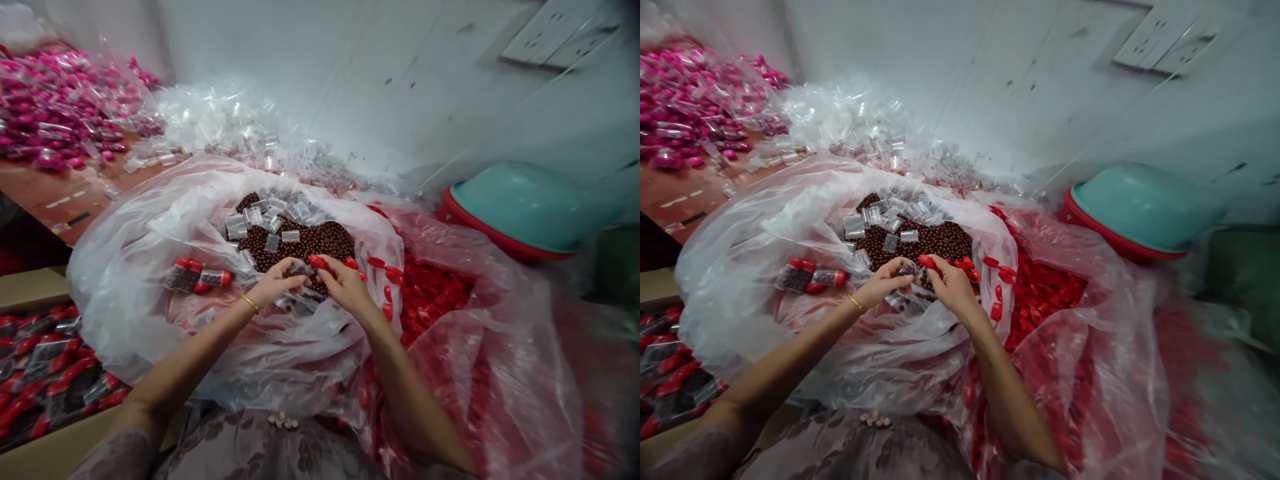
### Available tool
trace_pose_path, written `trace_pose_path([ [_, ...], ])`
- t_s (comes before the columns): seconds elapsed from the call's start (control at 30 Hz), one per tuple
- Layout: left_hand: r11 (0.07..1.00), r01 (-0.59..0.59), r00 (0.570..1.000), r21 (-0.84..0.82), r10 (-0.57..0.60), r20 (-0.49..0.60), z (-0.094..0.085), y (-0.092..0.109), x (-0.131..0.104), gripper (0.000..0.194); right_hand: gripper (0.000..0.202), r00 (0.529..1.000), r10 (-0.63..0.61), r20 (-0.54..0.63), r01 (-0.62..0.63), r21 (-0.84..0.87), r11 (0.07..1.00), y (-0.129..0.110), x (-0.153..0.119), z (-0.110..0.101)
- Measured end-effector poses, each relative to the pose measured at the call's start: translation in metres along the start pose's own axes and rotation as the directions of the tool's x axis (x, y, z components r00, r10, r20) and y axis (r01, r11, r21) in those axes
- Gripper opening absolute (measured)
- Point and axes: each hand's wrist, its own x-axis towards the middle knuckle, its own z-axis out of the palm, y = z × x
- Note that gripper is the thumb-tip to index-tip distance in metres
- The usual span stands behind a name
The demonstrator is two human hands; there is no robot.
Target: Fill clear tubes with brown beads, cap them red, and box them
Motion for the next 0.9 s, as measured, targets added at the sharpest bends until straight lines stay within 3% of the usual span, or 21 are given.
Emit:
trace_pose_path([
  [0.1, 1.000, -0.004, 1.000, 0.000, 0.004, -0.019, 0.010, -0.004, -0.005, 0.046, 0.039, 0.995, -0.091, -0.038, 0.087, -0.082, 0.993, -0.004, -0.011, -0.001],
  [0.2, 1.000, 0.003, 0.999, -0.017, -0.004, -0.038, 0.017, -0.007, -0.008, 0.048, 0.037, 0.985, -0.170, -0.031, 0.170, -0.020, 0.985, -0.008, -0.021, 0.001],
  [0.27, 1.000, 0.007, 0.999, -0.027, -0.009, -0.050, 0.018, -0.008, -0.010, 0.048, 0.033, 0.993, -0.106, -0.052, 0.110, 0.070, 0.991, -0.008, -0.025, 0.002],
  [0.37, 1.000, 0.020, 0.999, -0.021, -0.021, -0.026, 0.019, -0.007, -0.012, 0.046, 0.039, 0.992, 0.113, -0.052, -0.089, 0.338, 0.937, -0.007, -0.030, 0.005],
  [0.43, 1.000, 0.020, 1.000, -0.016, -0.020, 0.009, 0.019, -0.009, -0.012, 0.045, 0.046, 0.975, 0.216, 0.052, -0.214, 0.479, 0.852, -0.006, -0.031, 0.006],
  [0.5, 1.000, 0.014, 0.999, -0.004, -0.014, 0.042, 0.021, -0.012, -0.013, 0.045, 0.050, 0.959, 0.236, 0.153, -0.282, 0.503, 0.817, -0.006, -0.032, 0.006],
  [0.6, 1.000, 0.009, 0.997, 0.008, -0.010, 0.073, 0.023, -0.019, -0.012, 0.048, 0.050, 0.964, 0.224, 0.141, -0.262, 0.380, 0.887, -0.005, -0.035, 0.005],
  [0.77, 1.000, -0.011, 0.999, 0.003, 0.011, 0.053, 0.025, -0.026, -0.011, 0.051, 0.042, 0.989, 0.067, -0.132, -0.064, 0.025, 0.998, -0.007, -0.043, 0.008],
  [0.83, 1.000, -0.021, 0.999, 0.016, 0.020, 0.044, 0.025, -0.026, -0.012, 0.051, 0.041, 0.990, -0.021, -0.140, 0.007, -0.100, 0.995, -0.009, -0.045, 0.009],
  [0.9, 0.999, -0.025, 0.999, 0.026, 0.024, 0.038, 0.026, -0.025, -0.012, 0.051, 0.041, 0.996, -0.048, -0.075, 0.038, -0.129, 0.991, -0.010, -0.046, 0.009],
])
